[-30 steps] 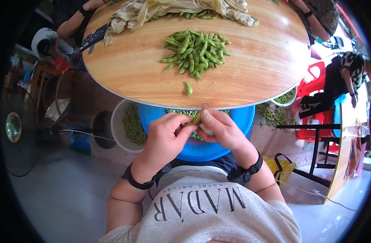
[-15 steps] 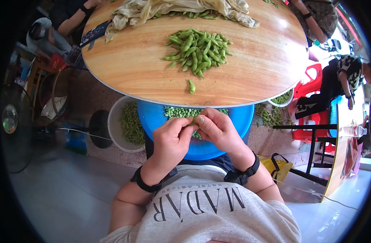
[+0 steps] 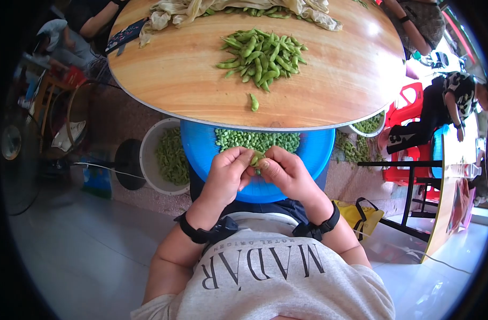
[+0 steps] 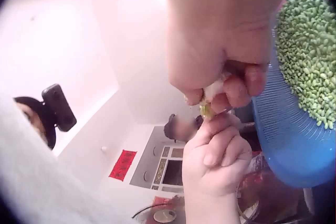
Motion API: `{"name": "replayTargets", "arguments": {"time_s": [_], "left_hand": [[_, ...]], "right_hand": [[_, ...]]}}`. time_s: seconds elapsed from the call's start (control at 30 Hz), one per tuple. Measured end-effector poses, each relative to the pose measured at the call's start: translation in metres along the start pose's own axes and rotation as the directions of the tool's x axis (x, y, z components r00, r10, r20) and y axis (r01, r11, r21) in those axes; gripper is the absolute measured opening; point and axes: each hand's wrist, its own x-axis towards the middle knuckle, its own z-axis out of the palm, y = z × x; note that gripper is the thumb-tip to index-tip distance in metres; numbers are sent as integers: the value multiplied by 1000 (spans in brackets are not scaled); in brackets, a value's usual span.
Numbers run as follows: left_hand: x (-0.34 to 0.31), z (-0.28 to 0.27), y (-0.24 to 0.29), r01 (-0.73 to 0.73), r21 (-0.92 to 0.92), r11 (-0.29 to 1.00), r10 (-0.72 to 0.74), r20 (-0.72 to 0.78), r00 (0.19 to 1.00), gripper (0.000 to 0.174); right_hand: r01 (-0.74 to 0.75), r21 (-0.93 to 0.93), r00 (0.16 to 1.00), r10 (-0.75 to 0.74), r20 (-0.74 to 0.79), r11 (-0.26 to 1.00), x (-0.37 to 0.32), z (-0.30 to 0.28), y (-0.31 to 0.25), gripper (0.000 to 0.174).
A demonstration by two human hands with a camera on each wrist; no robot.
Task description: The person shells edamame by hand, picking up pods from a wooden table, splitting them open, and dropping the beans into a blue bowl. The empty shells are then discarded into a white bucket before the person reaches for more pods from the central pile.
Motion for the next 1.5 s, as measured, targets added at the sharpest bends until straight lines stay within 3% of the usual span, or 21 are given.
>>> {"name": "replayTargets", "arguments": {"time_s": [0.1, 0.2, 0.23, 0.33, 0.37, 0.4, 0.5, 0.6, 0.7, 0.83, 0.93, 1.1, 1.23, 1.33, 1.4, 1.47, 1.5], "left_hand": [[1, -5, 0, 14, 46, 999, -15, 18, 1000, 17], [-5, 1, 4, -2, 226, 974, 19, -70, 997, 12], [-6, 4, 5, -7, 309, 951, 44, -111, 993, 10], [-8, 2, -5, -284, 592, 754, 308, 62, 949, 9], [-9, 3, -7, -330, 590, 737, 329, 113, 937, 16], [-10, 4, -6, -311, 543, 780, 305, 104, 947, 17], [-12, 7, -1, -246, 402, 882, 233, 81, 969, 17], [-14, 5, -5, -237, 402, 885, 231, 65, 971, 17], [-13, 3, -12, -286, 473, 833, 303, 42, 952, 17], [-11, 6, -15, -408, 655, 636, 474, 86, 876, 15], [-6, 3, -18, -429, 719, 547, 505, 125, 854, 16], [3, 5, -25, -500, 713, 492, 598, 140, 789, 19], [0, 4, -20, -431, 742, 514, 532, 118, 838, 19], [-4, -2, -13, -375, 779, 503, 518, 76, 852, 13], [-4, -24, -10, -355, 836, 418, 561, 70, 825, 10], [-13, -50, 7, -239, 870, 431, 508, -15, 861, 11], [-16, -56, 17, -214, 861, 461, 535, -77, 842, 11]], "right_hand": [[-226, 341, 971, 182, 156, 912, -1, -13, 13, 22], [-336, 163, 937, 312, 160, 928, 1, -20, 7, 27], [-297, 120, 953, 285, 105, 947, 1, -21, 4, 26], [-196, -10, 981, 196, 8, 981, 5, -18, -3, 26], [-169, -47, 985, 170, 15, 984, 8, -15, -2, 27], [-144, -83, 989, 146, 23, 986, 9, -14, 1, 27], [-150, 74, 984, 142, 109, 986, 13, -17, 15, 24], [-129, 97, 982, 114, 148, 987, 14, -18, 12, 21], [-153, 44, 977, 144, 157, 987, 16, -17, 13, 19], [-177, -136, 979, 189, 81, 975, 18, -14, 0, 21], [8, -289, 1000, -8, 0, 957, 17, -8, -1, 22], [126, -514, 988, -154, -14, 849, 19, -5, 0, 21], [82, -639, 971, -205, -121, 765, 22, -8, 15, 19], [0, -559, 959, -159, -236, 829, 22, -21, 22, 14], [-26, -592, 971, -120, -205, 805, 19, -32, 29, 14], [-59, -597, 982, -62, -179, 800, 15, -39, 36, 16], [-79, -585, 986, -24, -166, 807, 14, -41, 39, 17]]}}
